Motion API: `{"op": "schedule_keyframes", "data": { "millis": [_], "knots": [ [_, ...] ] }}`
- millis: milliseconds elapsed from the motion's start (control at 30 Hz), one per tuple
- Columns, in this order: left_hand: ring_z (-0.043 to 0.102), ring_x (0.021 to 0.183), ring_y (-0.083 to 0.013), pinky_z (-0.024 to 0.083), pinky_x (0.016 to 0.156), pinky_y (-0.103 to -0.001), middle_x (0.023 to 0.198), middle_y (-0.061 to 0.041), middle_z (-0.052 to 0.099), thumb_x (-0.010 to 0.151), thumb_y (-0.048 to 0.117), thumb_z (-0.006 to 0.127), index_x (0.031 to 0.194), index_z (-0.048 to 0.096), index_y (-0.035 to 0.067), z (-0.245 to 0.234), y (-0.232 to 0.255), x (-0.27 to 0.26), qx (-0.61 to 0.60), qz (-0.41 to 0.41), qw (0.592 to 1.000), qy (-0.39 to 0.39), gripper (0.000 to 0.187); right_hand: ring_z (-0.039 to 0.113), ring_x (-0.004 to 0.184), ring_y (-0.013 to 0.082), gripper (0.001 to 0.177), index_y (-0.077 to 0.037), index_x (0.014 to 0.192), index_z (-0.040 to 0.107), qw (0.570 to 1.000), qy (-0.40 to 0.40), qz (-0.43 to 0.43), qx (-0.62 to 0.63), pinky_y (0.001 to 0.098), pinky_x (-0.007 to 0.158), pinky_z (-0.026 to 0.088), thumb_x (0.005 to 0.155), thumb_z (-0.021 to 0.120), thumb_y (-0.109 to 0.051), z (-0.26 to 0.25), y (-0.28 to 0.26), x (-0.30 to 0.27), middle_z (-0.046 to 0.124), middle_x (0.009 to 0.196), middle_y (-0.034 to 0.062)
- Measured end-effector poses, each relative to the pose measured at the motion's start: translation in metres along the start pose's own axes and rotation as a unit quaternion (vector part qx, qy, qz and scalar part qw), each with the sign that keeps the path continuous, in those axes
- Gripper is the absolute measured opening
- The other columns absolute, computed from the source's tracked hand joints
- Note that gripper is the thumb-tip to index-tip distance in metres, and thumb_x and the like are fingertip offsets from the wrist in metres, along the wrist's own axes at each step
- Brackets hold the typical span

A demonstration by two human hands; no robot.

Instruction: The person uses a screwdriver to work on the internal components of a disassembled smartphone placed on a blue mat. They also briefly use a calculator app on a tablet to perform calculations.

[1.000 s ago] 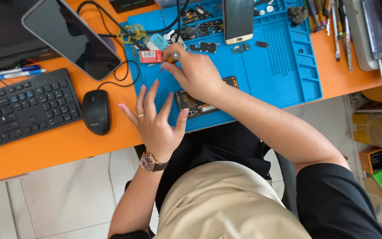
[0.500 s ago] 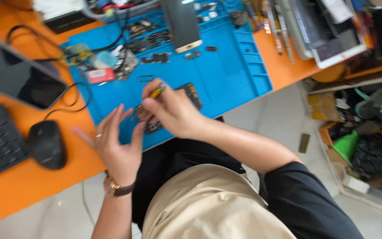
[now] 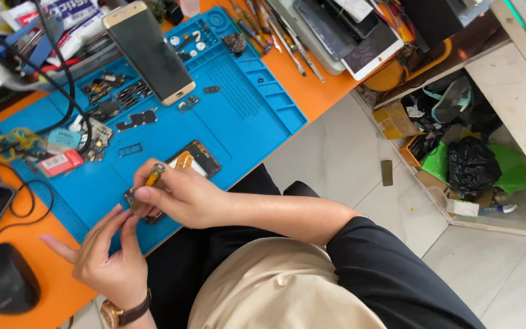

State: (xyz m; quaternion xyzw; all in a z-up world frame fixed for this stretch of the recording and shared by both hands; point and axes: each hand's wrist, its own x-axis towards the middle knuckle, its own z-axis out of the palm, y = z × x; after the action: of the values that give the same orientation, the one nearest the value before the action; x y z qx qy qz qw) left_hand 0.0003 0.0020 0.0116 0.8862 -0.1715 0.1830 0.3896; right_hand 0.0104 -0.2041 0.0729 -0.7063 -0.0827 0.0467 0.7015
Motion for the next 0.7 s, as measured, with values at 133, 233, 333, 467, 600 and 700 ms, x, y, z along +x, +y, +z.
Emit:
{"op": "schedule_keyframes", "data": {
  "millis": [133,233,333,467,600,700],
  "knots": [
    [0.082,0.105,-0.0337,0.042,0.126,-0.054,0.096,-0.007,0.082,0.102,0.012,0.091,0.101,0.084,0.005,-0.012,0.039,0.03,-0.068,0.017,0.996,0.055,0.01,0.082,0.091,0.0316,0.021,0.001,0.124,0.061,0.997,0.023,-0.037,0.066,0.0451,0.075,0.07,0.114,0.054,-0.016,0.009,0.031,-0.004,0.079,0.096,0.0236],
    [0.082,0.103,-0.0346,0.055,0.106,-0.049,0.093,-0.008,0.083,0.094,0.01,0.091,0.099,0.083,0.007,-0.023,0.044,0.035,-0.086,0.003,0.995,0.049,0.01,0.078,0.088,0.0478,0.02,-0.005,0.12,0.064,0.988,0.056,-0.092,-0.107,0.0514,0.069,0.065,0.111,0.055,-0.021,0.008,0.023,-0.008,0.076,0.094,0.0226],
    [0.083,0.104,-0.0267,0.036,0.125,-0.051,0.091,-0.002,0.085,0.088,0.014,0.094,0.097,0.084,0.011,-0.012,0.022,0.025,-0.098,0.006,0.994,0.056,0.014,0.081,0.088,0.0398,0.021,0.003,0.119,0.049,0.994,0.047,-0.097,-0.013,0.0499,0.077,0.07,0.116,0.042,-0.017,0.01,0.025,-0.008,0.075,0.102,0.0297],
    [0.082,0.104,-0.0268,0.001,0.129,-0.065,0.09,-0.005,0.085,0.089,0.013,0.093,0.097,0.083,0.009,0.003,0.009,0.014,-0.127,0.013,0.99,0.067,0.013,0.081,0.089,0.0422,0.021,0.004,0.118,0.043,0.994,0.056,-0.097,0.014,0.0504,0.075,0.069,0.116,0.04,-0.017,0.01,0.029,-0.008,0.075,0.101,0.0317],
    [0.082,0.107,-0.025,-0.004,0.128,-0.067,0.091,-0.004,0.085,0.089,0.012,0.093,0.096,0.083,0.012,0.006,0.004,0.012,-0.139,0.004,0.989,0.051,0.012,0.081,0.086,0.0435,0.021,0.004,0.116,0.043,0.99,0.061,-0.125,-0.008,0.0523,0.073,0.07,0.115,0.04,-0.017,0.009,0.03,-0.007,0.073,0.097,0.0321],
    [0.082,0.108,-0.0244,-0.001,0.129,-0.066,0.09,-0.002,0.085,0.089,0.015,0.094,0.096,0.083,0.014,0.005,0.005,0.014,-0.149,-0.002,0.987,0.053,0.013,0.08,0.087,0.049,0.023,0.003,0.117,0.042,0.992,0.054,-0.115,-0.01,0.0546,0.07,0.069,0.115,0.039,-0.02,0.007,0.031,-0.008,0.074,0.1,0.0318]
  ]
}}
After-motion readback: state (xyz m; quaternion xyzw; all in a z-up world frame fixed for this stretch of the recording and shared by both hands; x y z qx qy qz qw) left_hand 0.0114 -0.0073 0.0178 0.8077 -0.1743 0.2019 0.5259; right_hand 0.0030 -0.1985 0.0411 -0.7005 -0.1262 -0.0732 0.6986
